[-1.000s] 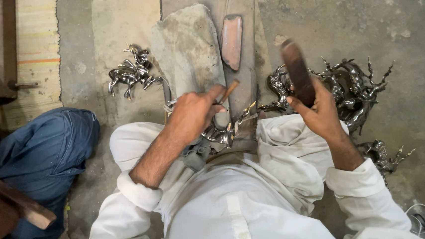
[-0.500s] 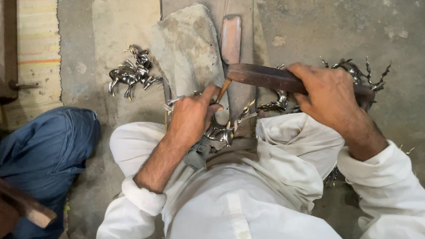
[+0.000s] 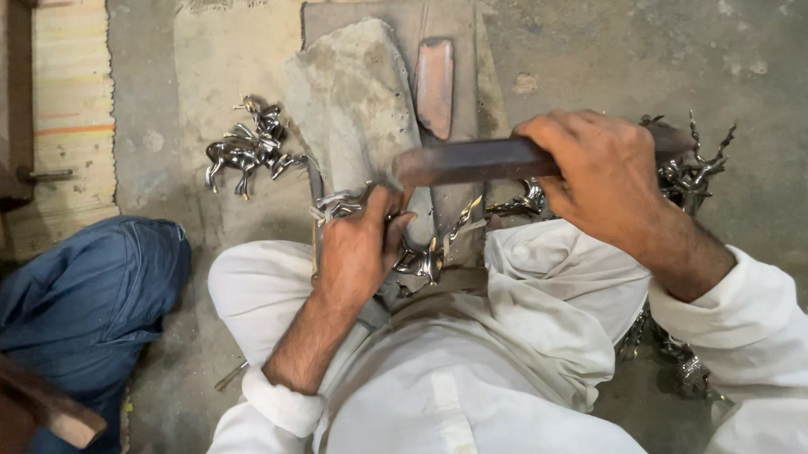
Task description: The person sits on the floor and uses a hammer and chisel to shape small metal deer figures. They repeatedly strike the chisel against the figures, repositioning them as needed, and place finished pieces aside.
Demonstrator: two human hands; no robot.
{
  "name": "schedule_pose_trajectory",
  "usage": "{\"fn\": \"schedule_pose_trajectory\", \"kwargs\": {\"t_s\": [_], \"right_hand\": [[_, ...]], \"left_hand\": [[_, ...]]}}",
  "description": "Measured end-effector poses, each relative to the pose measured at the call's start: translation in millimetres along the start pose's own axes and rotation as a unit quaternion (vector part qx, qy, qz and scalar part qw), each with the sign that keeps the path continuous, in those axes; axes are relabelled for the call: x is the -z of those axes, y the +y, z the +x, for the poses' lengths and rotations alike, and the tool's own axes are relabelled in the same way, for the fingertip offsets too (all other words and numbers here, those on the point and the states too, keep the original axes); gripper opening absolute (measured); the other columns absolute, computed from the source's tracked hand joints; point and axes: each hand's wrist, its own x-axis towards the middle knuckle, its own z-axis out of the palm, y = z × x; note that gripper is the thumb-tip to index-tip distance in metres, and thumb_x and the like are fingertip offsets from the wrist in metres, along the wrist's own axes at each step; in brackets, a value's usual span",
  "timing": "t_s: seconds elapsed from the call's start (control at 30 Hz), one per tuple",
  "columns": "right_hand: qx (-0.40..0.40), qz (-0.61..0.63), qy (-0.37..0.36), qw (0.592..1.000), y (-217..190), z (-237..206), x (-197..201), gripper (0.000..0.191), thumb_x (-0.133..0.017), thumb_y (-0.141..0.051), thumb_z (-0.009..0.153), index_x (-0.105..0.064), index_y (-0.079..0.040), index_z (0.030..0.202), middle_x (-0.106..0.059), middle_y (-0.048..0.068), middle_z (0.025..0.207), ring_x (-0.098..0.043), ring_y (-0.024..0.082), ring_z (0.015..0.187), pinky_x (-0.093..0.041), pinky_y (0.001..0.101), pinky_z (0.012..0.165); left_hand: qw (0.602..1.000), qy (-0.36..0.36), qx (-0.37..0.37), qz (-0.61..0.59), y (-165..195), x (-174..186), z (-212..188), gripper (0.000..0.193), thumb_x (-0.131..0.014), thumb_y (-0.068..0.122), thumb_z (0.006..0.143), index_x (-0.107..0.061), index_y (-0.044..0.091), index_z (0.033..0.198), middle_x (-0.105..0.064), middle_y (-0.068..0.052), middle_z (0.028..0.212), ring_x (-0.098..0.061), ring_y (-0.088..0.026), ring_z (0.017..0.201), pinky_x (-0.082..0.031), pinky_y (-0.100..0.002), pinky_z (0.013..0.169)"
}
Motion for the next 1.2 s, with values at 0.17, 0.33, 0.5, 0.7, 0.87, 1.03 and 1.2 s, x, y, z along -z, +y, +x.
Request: {"fn": "schedule_pose_trajectory", "kwargs": {"t_s": [0.17,0.33,0.5,0.7,0.87,1.03,1.2], "right_hand": [[0.002,-0.058,-0.039,0.998,-5.7,1.3,2.6,0.039,-0.078,-0.003,0.072,-0.063,-0.011,0.107,-0.067,0.010,0.091,-0.068,0.035,0.087,-0.052,0.0480,0.074],[-0.040,0.030,-0.016,0.999,-8.8,-1.0,-0.3,0.036,-0.077,-0.006,0.081,-0.062,-0.009,0.113,-0.065,0.009,0.091,-0.067,0.032,0.082,-0.052,0.0454,0.071],[-0.008,-0.021,-0.077,0.997,-3.1,-7.0,0.4,0.041,-0.076,-0.005,0.072,-0.064,-0.011,0.111,-0.069,0.010,0.091,-0.069,0.034,0.088,-0.053,0.0466,0.073],[-0.046,0.009,-0.047,0.998,9.8,-19.9,-12.2,0.046,-0.076,-0.004,0.074,-0.063,-0.009,0.118,-0.071,0.013,0.099,-0.069,0.036,0.088,-0.052,0.0465,0.072],[-0.069,0.077,0.093,0.990,8.0,-30.3,-21.8,0.034,-0.077,-0.004,0.086,-0.061,-0.006,0.116,-0.067,0.013,0.098,-0.067,0.036,0.088,-0.052,0.0450,0.076],[-0.012,-0.021,0.013,1.000,9.0,-33.4,-8.4,0.043,-0.077,-0.001,0.072,-0.068,-0.008,0.114,-0.070,0.014,0.094,-0.069,0.037,0.084,-0.052,0.0458,0.071],[-0.059,-0.013,-0.026,0.998,11.5,-35.9,-12.8,0.046,-0.075,-0.001,0.070,-0.067,-0.007,0.115,-0.071,0.014,0.097,-0.069,0.038,0.086,-0.052,0.0462,0.072]], "left_hand": [[0.999,0.024,0.006,-0.020,-2.3,-2.9,-9.1,0.027,-0.076,0.021,0.097,-0.055,0.005,0.103,-0.071,-0.015,0.079,-0.070,-0.038,0.068,-0.053,-0.046,0.056],[0.996,0.060,-0.056,-0.045,-2.4,-5.3,-14.1,0.023,-0.076,0.013,0.095,-0.057,0.003,0.106,-0.076,-0.014,0.091,-0.074,-0.033,0.073,-0.056,-0.042,0.059],[0.990,0.089,-0.008,-0.111,-6.2,-2.5,-11.0,0.026,-0.080,0.007,0.094,-0.058,0.004,0.107,-0.077,-0.011,0.096,-0.080,-0.025,0.079,-0.061,-0.034,0.063],[0.987,0.022,-0.066,-0.145,-7.0,5.7,-3.9,0.031,-0.073,0.000,0.091,-0.057,0.002,0.117,-0.076,-0.015,0.106,-0.078,-0.031,0.094,-0.060,-0.038,0.072],[0.994,0.025,-0.070,-0.083,-2.5,6.2,-4.3,0.028,-0.076,0.008,0.093,-0.062,0.006,0.117,-0.076,-0.014,0.098,-0.075,-0.031,0.087,-0.059,-0.042,0.067],[0.995,-0.058,-0.081,-0.003,-0.8,7.0,-1.2,0.018,-0.072,0.017,0.096,-0.063,0.011,0.110,-0.073,-0.014,0.085,-0.071,-0.036,0.073,-0.052,-0.048,0.059],[0.992,-0.125,-0.030,0.015,-0.9,5.3,14.8,0.026,-0.074,0.022,0.094,-0.062,0.010,0.115,-0.073,-0.015,0.082,-0.069,-0.040,0.072,-0.051,-0.051,0.059]]}}
